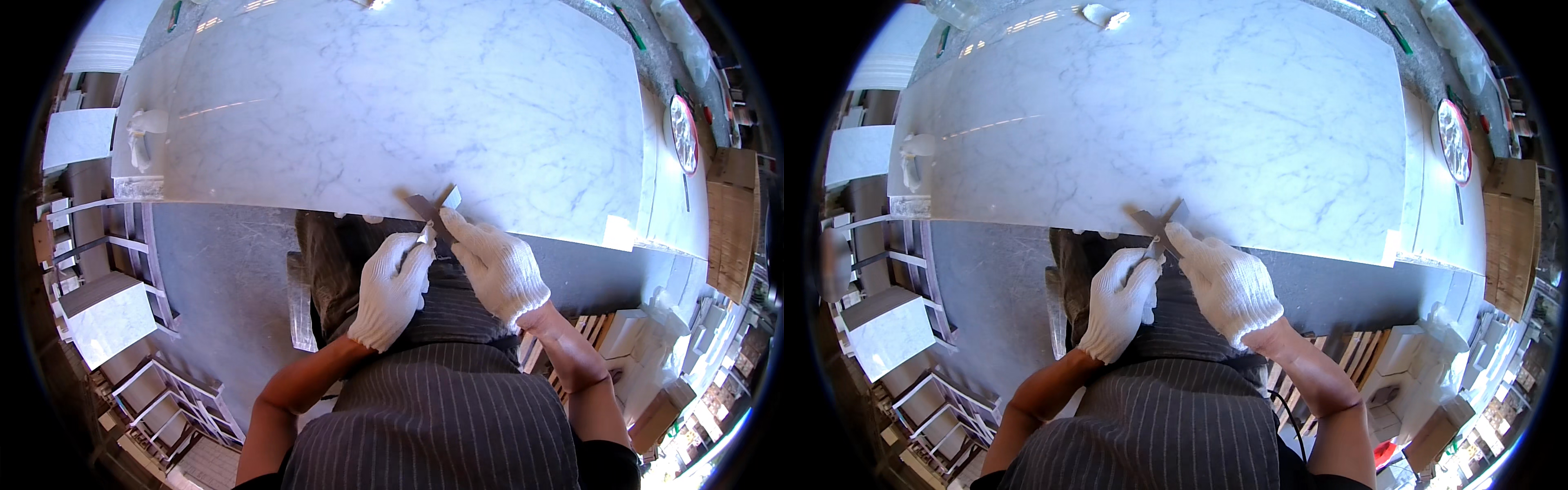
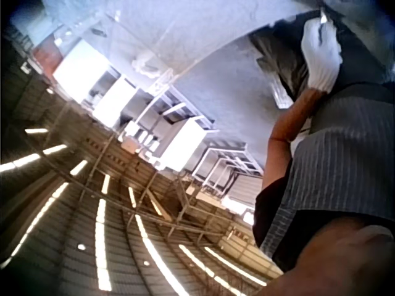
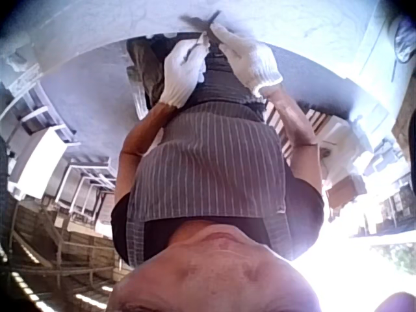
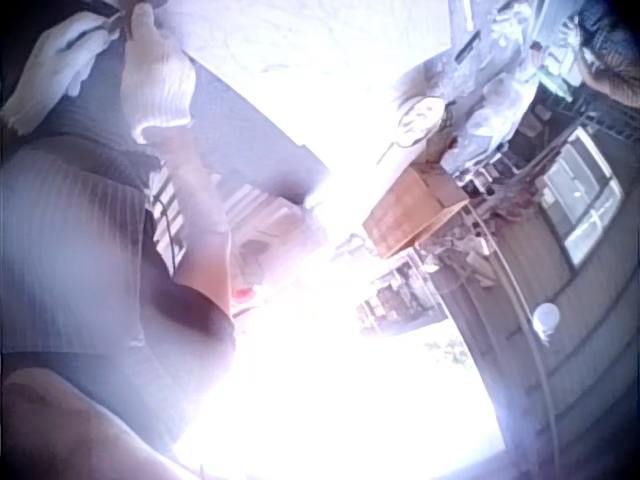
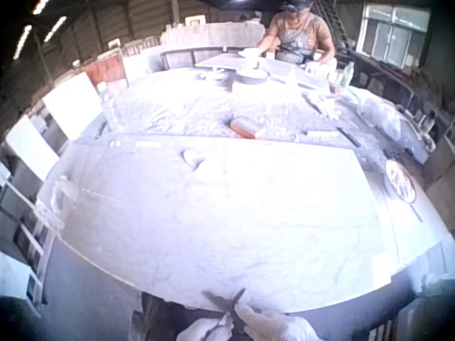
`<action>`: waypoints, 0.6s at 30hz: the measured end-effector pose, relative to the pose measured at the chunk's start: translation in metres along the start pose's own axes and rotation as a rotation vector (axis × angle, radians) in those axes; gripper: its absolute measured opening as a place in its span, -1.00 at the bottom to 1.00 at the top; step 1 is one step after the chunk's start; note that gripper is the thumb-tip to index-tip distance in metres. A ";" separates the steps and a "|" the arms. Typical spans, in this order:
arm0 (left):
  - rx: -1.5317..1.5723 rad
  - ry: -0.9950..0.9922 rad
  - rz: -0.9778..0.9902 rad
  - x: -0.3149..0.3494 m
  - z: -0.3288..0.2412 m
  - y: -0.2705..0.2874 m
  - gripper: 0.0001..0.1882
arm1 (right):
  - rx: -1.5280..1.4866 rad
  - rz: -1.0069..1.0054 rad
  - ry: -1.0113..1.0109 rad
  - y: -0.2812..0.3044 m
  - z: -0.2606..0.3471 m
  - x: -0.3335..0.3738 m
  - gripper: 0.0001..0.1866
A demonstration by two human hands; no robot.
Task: The person applies a white paste to a marble slab using a putty knife, then wipes the surface with a cloth. The person repeatedly scoops paste from a container and spreads it over small areas of the slab, smoothing and cleaning the surface.
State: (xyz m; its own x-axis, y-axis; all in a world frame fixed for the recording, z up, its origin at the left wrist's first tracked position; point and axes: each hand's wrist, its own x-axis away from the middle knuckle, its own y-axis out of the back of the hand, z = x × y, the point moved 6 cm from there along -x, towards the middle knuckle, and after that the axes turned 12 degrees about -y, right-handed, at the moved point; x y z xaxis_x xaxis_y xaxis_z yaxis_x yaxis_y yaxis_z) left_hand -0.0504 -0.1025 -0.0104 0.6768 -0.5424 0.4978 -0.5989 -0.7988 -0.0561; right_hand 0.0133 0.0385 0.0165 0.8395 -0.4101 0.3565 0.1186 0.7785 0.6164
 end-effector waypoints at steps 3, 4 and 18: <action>0.009 -0.024 -0.027 0.003 -0.001 0.000 -0.79 | -0.015 -0.045 0.067 0.005 -0.001 -0.001 -0.58; 0.023 -0.016 -0.037 0.004 0.000 0.001 -0.79 | -0.055 -0.054 0.051 0.008 -0.003 -0.006 -0.58; 0.067 -0.008 -0.017 0.006 0.008 0.000 -0.79 | -0.307 -0.039 -0.045 -0.027 -0.001 0.019 -0.54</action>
State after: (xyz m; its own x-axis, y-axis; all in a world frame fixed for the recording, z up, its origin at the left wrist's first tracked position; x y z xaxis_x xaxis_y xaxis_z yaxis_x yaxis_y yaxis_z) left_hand -0.0426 -0.1083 -0.0146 0.6901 -0.5304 0.4924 -0.5576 -0.8234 -0.1055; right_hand 0.0271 0.0106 0.0059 0.8073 -0.4583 0.3717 0.3108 0.8657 0.3924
